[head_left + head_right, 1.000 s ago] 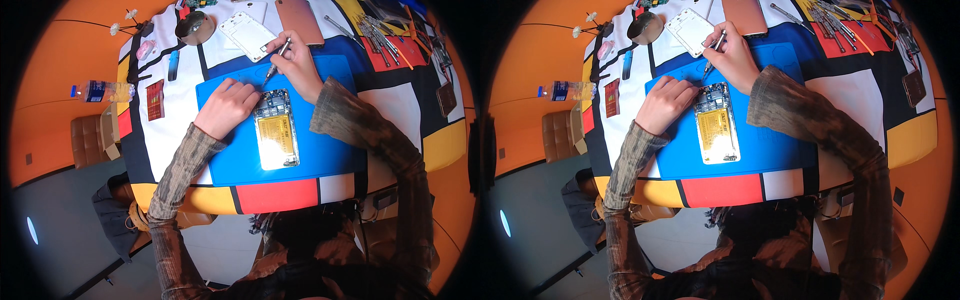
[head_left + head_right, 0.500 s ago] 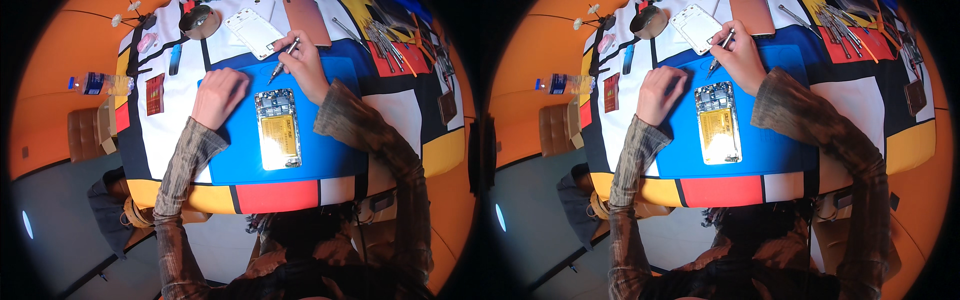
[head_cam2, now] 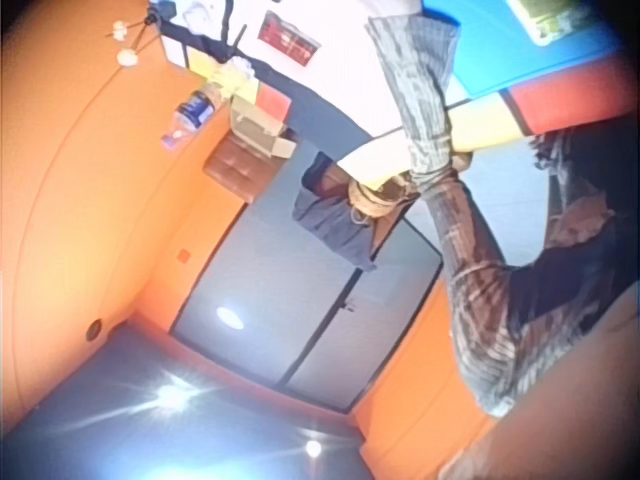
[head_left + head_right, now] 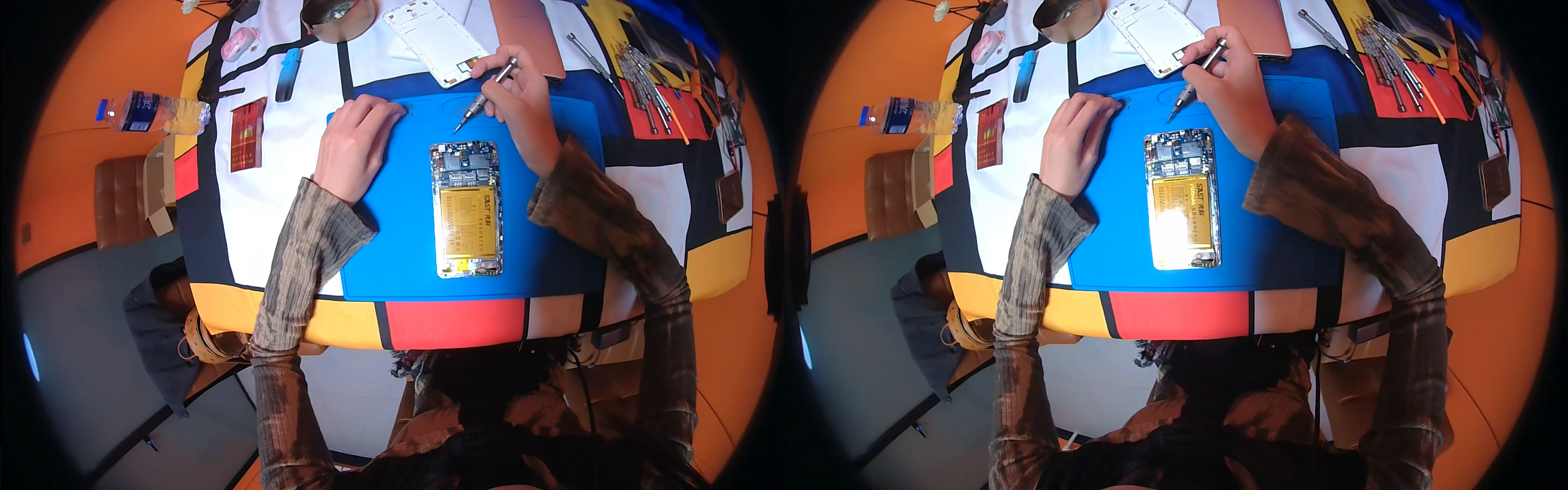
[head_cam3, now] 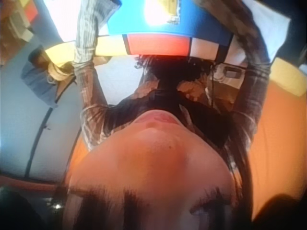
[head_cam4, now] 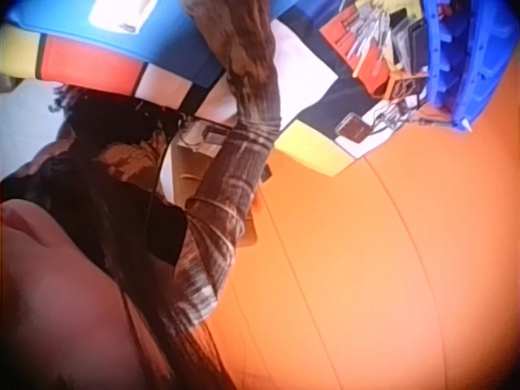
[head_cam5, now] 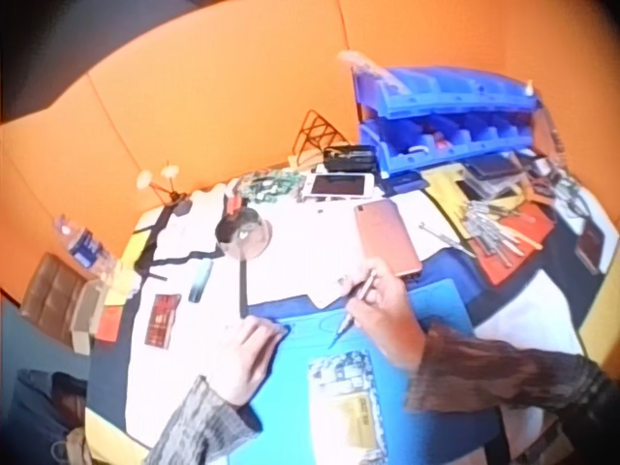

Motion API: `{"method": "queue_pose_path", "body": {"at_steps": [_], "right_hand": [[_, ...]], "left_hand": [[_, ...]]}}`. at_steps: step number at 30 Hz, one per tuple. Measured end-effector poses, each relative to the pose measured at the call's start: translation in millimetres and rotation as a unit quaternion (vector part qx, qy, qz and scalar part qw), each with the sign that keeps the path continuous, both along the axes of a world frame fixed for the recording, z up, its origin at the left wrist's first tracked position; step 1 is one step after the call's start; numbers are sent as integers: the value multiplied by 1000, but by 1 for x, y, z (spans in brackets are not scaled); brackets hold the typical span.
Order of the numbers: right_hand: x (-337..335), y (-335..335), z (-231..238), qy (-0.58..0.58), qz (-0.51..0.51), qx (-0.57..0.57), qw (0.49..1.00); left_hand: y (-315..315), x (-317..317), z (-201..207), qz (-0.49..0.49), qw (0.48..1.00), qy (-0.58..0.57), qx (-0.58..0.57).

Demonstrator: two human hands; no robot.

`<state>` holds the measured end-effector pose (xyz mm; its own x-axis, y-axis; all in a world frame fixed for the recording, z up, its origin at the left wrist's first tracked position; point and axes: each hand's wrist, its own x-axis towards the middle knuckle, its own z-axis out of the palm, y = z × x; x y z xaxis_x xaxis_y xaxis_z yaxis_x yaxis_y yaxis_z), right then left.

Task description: The person disassembles two smartphones on a workbench using a screwdriver. They remove screws, lift off the back covers, and detach internal components including the battery and logic board. The person then places the disassembled parts on the table and proceeds to work on a second phone in the same manner.

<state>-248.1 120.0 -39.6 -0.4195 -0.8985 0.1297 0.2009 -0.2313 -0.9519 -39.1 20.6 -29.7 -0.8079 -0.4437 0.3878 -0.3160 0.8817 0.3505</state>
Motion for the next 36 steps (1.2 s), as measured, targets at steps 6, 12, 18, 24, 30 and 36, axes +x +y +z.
{"method": "queue_pose_path", "body": {"at_steps": [6,12,18,24,30,36], "right_hand": [[-3,-1,-2,3,12,-2,1000],[-2,-2,-2,10,-14,-6,1000],[14,13,14,88,-15,-104,991],[37,31,12,253,25,-155,955],[36,32,3,269,54,-149,950],[36,35,7,283,74,-139,946]], "left_hand": [[-1,0,-1,-5,1000,3,-2],[0,0,1,5,1000,12,19],[8,3,12,16,997,63,44],[20,12,11,-25,986,29,163],[20,16,3,-58,996,9,62],[22,16,0,-61,998,2,33]]}}
